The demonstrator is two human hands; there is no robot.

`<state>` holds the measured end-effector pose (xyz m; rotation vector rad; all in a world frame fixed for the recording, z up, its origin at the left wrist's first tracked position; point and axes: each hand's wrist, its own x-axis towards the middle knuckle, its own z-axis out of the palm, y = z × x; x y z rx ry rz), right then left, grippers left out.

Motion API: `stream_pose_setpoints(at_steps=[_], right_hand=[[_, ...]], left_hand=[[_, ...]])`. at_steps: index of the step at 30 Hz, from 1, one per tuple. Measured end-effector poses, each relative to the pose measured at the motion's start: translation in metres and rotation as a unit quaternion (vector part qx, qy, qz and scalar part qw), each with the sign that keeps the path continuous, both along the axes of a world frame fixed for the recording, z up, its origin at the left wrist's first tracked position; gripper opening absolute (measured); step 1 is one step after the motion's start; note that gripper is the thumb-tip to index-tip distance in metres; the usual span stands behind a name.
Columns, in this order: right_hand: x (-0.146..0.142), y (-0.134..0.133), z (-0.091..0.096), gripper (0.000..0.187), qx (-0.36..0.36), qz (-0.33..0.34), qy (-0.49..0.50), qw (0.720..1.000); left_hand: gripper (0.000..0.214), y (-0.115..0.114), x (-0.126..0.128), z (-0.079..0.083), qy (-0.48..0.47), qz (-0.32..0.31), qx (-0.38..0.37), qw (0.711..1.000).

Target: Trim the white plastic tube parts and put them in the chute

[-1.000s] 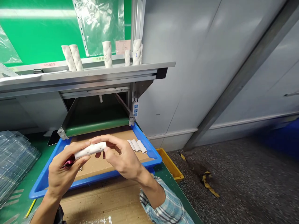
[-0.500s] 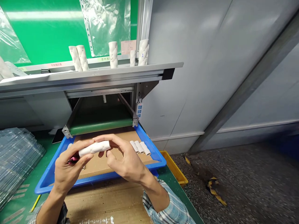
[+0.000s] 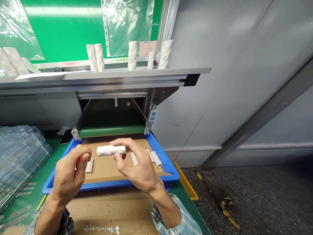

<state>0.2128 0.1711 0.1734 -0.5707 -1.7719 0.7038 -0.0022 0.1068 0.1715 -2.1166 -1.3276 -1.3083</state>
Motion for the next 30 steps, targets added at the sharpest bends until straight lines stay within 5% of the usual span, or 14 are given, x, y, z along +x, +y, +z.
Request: stream_pose_setpoints(at_steps=[6, 23, 30], right_hand=[[-0.001, -0.003, -0.001, 0.029, 0.105, -0.022, -0.041, 0.993], [-0.001, -0.006, 0.001, 0.033, 0.155, 0.000, -0.072, 0.985], [-0.002, -0.004, 0.000, 0.034, 0.182, 0.001, -0.071, 0.981]], left_hand=[[0.028, -0.003, 0.014, 0.003, 0.103, 0.106, 0.034, 0.989], [0.047, -0.006, 0.016, 0.000, 0.107, 0.075, -0.065, 0.989], [0.056, -0.008, 0.018, 0.001, 0.129, 0.113, -0.082, 0.982]])
